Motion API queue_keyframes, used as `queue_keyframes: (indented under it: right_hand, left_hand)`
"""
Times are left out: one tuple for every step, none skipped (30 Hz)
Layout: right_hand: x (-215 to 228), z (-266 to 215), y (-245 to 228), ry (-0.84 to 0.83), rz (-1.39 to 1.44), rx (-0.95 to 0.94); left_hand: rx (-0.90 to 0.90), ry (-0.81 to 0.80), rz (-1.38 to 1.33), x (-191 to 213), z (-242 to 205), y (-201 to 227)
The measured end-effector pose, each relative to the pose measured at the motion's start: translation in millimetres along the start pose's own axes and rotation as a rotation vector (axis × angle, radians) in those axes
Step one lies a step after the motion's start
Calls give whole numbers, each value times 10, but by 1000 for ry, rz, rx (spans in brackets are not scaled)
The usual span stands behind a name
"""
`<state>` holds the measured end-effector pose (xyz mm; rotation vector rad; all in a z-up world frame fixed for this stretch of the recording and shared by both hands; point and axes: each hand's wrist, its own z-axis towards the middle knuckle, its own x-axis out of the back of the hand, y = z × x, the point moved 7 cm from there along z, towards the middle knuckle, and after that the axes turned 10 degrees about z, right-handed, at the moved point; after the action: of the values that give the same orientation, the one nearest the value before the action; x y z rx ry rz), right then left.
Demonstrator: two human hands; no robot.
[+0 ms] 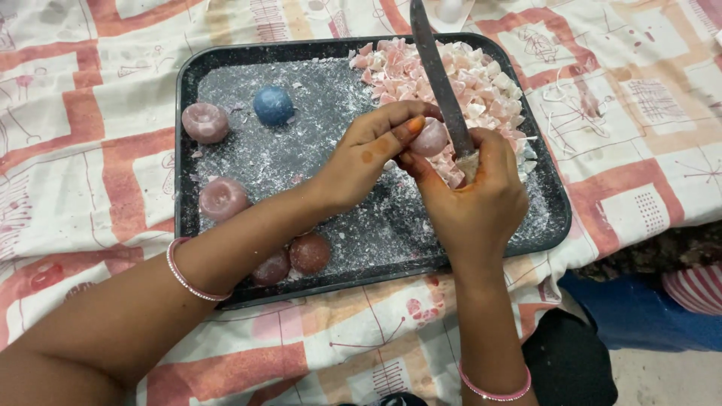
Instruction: Shaving small colored soap or wax blocks into thin flakes using a knife on a tray.
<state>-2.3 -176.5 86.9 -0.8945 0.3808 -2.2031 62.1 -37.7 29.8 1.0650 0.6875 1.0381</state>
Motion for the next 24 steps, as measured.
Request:
queue_keyframes:
  right_hand:
    - [1, 3, -9, 2, 0, 2]
    - [-9, 8, 9, -8, 13, -36]
    - [-19, 12, 26, -18, 26, -73]
    - [-15, 12, 31, -16, 26, -70]
    - [-22, 10, 57, -27, 54, -100]
    - [-27, -2, 84, -39, 81, -130]
    - [-37, -16, 107, -39, 80, -130]
    - [-45, -28, 119, -36, 81, -113]
    - [-53, -41, 132, -34, 82, -95]
    - [-48, -38, 123, -33, 82, -96]
    - [-53, -34, 109, -47, 69, -90]
    - [-60, -30, 96, -62, 56, -83]
    - [-57, -30, 92, -62, 56, -84]
    - [-70, -29, 90, -79, 55, -88]
    - [-84, -30, 88, -97, 54, -92]
    - [-85, -36, 99, -96, 55, -92]
    - [-91, -42, 110, -100, 67, -91]
    - [-94, -52, 123, -105, 79, -92]
    - [-91, -59, 134, -106, 78, -93]
    - [-87, -63, 129, -105, 81, -71]
    - [-82, -67, 124, -105, 84, -49]
    - [-87, -85, 148, -104, 85, -49]
    - [-86, -101, 160, -97, 69, -31]
    - [-83, -119, 173, -89, 52, -13]
  left_hand:
    - [-2, -1, 1, 3, -1, -13]
    - [-15, -9, -5, 1, -2, -18]
    - [-27, -17, -11, 1, -3, -24]
    - [-30, -17, -10, 2, -17, 24]
    - [-47, -51, 33, -21, -33, 81]
    - [-62, -85, 74, -51, -59, 132]
    - [-63, -84, 74, -56, -68, 187]
    - [-51, -81, 291, -62, -76, 226]
    - [-39, -76, 507, -64, -84, 266]
    - [-40, -77, 506, -68, -86, 275]
    - [-31, -85, 468, -75, -88, 277]
    - [-22, -93, 430, -79, -91, 280]
    - [-22, -93, 430, -80, -99, 286]
    - [-47, -93, 429, -81, -108, 309]
    - [-71, -92, 429, -81, -118, 331]
    - [-71, -92, 430, -83, -123, 355]
    - [-44, -97, 456, -84, -127, 358]
    - [-16, -103, 482, -89, -134, 358]
    - [-14, -104, 481, -90, -137, 359]
    - [-42, -112, 473, -101, -139, 378]
    - [-69, -120, 465, -111, -141, 397]
    - [-69, -120, 465, -125, -141, 423]
    - [-81, -115, 496, -137, -141, 458]
    - [-93, -110, 527, -153, -142, 491]
